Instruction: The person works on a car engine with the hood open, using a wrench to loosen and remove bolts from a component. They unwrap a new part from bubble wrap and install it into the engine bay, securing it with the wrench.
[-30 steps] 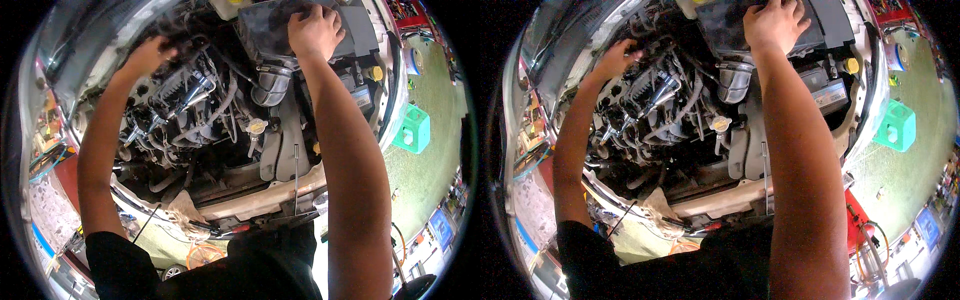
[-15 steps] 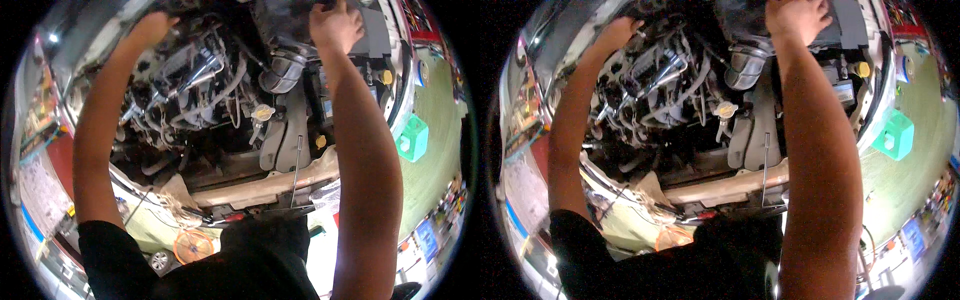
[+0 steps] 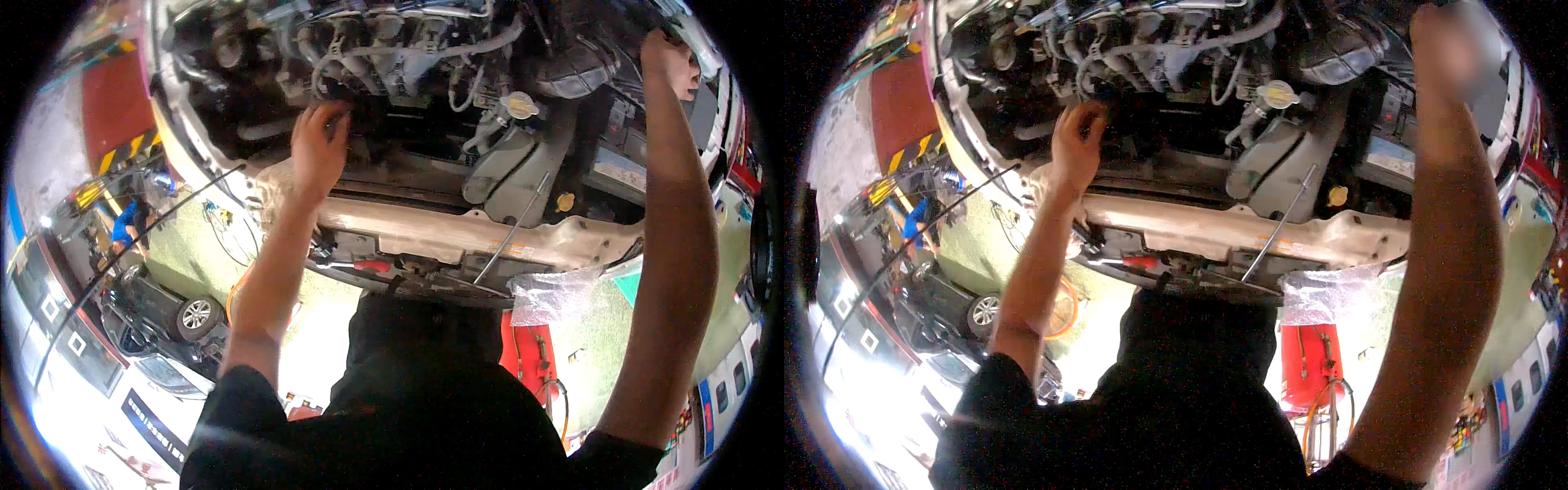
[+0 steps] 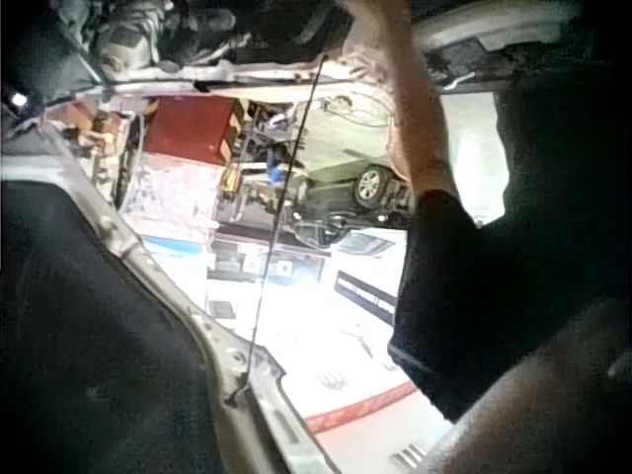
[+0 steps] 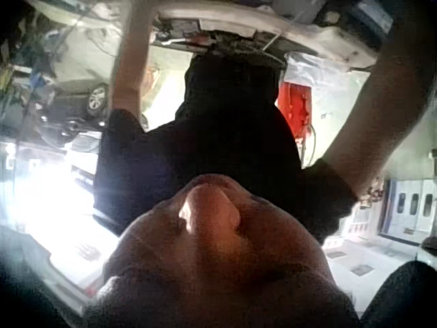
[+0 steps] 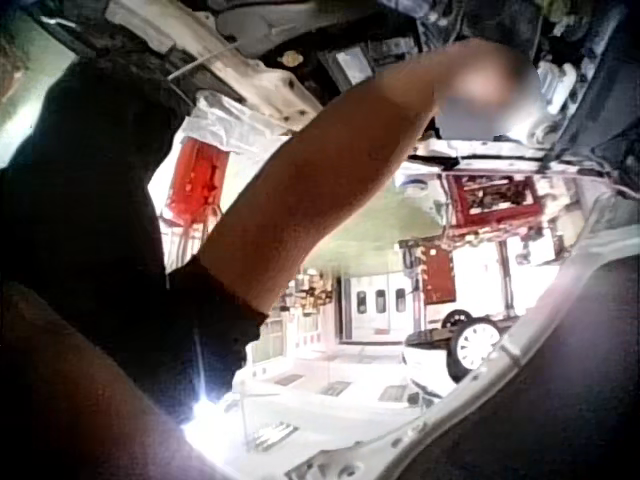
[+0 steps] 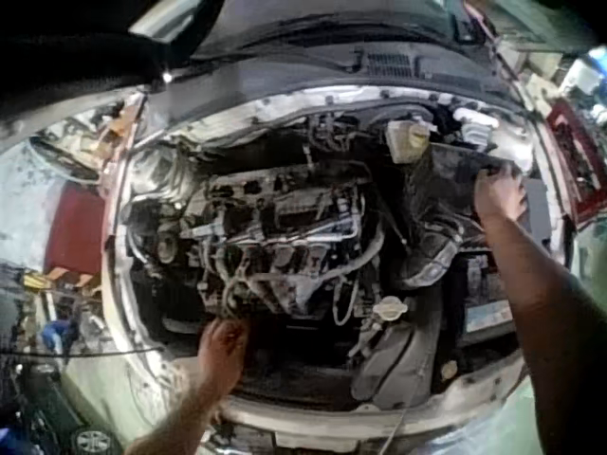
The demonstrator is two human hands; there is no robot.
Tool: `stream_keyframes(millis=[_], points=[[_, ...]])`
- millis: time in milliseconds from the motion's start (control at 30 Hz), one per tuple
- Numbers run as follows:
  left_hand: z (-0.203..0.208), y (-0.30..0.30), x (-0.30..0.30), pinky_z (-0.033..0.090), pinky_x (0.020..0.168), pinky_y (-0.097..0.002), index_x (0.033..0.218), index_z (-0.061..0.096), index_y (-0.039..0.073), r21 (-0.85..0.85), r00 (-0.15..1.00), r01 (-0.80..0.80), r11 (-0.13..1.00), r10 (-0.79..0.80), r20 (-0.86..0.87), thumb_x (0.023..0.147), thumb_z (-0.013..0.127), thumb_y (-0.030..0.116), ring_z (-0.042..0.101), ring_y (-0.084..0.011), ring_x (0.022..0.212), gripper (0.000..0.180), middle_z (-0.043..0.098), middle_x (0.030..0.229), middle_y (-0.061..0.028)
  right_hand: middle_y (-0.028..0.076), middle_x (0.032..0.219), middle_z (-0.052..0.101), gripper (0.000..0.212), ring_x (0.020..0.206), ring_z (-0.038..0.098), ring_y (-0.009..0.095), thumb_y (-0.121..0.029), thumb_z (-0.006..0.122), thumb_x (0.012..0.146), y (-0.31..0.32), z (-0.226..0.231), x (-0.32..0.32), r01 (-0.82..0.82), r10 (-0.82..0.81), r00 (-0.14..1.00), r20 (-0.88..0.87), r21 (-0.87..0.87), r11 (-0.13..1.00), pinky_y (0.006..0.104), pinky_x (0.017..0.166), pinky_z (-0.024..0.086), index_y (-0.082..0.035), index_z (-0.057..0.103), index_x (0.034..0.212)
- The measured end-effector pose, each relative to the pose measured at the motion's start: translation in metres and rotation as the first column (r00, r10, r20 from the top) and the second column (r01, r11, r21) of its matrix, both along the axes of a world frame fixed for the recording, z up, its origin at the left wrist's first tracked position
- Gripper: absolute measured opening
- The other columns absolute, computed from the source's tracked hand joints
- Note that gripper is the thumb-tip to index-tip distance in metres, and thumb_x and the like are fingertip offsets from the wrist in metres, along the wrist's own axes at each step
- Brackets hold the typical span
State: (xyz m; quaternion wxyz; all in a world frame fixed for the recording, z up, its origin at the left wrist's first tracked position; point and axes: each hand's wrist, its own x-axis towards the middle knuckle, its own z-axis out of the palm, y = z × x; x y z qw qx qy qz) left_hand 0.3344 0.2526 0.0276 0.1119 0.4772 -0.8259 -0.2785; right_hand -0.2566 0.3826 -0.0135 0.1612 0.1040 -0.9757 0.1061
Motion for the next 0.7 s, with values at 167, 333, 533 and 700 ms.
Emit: stream_keyframes(millis=[167,333,533,700], points=[[0.008,0.028,0.167,0.048,0.091,-0.0422,0.107,0.070,0.007,-0.216,0.938,-0.305,0.927,0.332,0.099,0.094,0.064,0.008,0.061,-0.0329,0.108,0.015,0.066,0.115,-0.0113,0.020,0.130,0.061,0.068,0.115,0.059,0.037,-0.059,0.060,0.083,-0.012,-0.033,-0.013,0.124,0.064,0.868,-0.492,0.340,0.932,0.0534,0.098,0.044,-0.014,0.063,0.134],[-0.050,0.015,0.211,0.044,0.101,-0.0481,0.124,0.064,0.010,-0.175,0.834,-0.508,0.843,0.533,0.144,0.099,0.062,0.031,0.055,-0.0353,0.123,0.032,0.057,0.133,-0.0135,0.017,0.099,0.071,0.053,0.082,0.070,0.035,-0.051,0.062,0.090,0.029,-0.028,-0.083,-0.142,0.361,0.824,-0.436,0.457,0.878,0.0533,0.076,0.055,-0.002,0.067,0.111],[-0.075,0.006,0.198,0.023,0.114,-0.0627,0.148,0.042,0.013,-0.241,0.565,-0.762,0.601,0.799,0.207,0.100,0.058,0.048,0.034,-0.0461,0.139,0.061,0.037,0.148,-0.0261,0.020,0.143,0.050,0.045,0.125,0.054,0.044,-0.025,0.059,0.098,-0.120,0.067,0.072,-0.899,0.886,0.419,-0.196,0.045,0.435,0.0497,0.107,0.046,-0.014,0.052,0.142],[-0.076,-0.002,0.193,0.023,0.114,-0.0560,0.146,0.043,0.013,-0.293,0.519,-0.770,0.566,0.824,0.228,0.098,0.061,0.044,0.034,-0.0344,0.139,0.060,0.038,0.148,-0.0167,0.016,0.151,0.045,0.049,0.128,0.056,0.039,-0.012,0.060,0.098,-0.228,0.095,0.157,-0.945,0.977,0.112,0.182,0.324,0.048,0.0487,0.101,0.052,-0.018,0.049,0.145]])
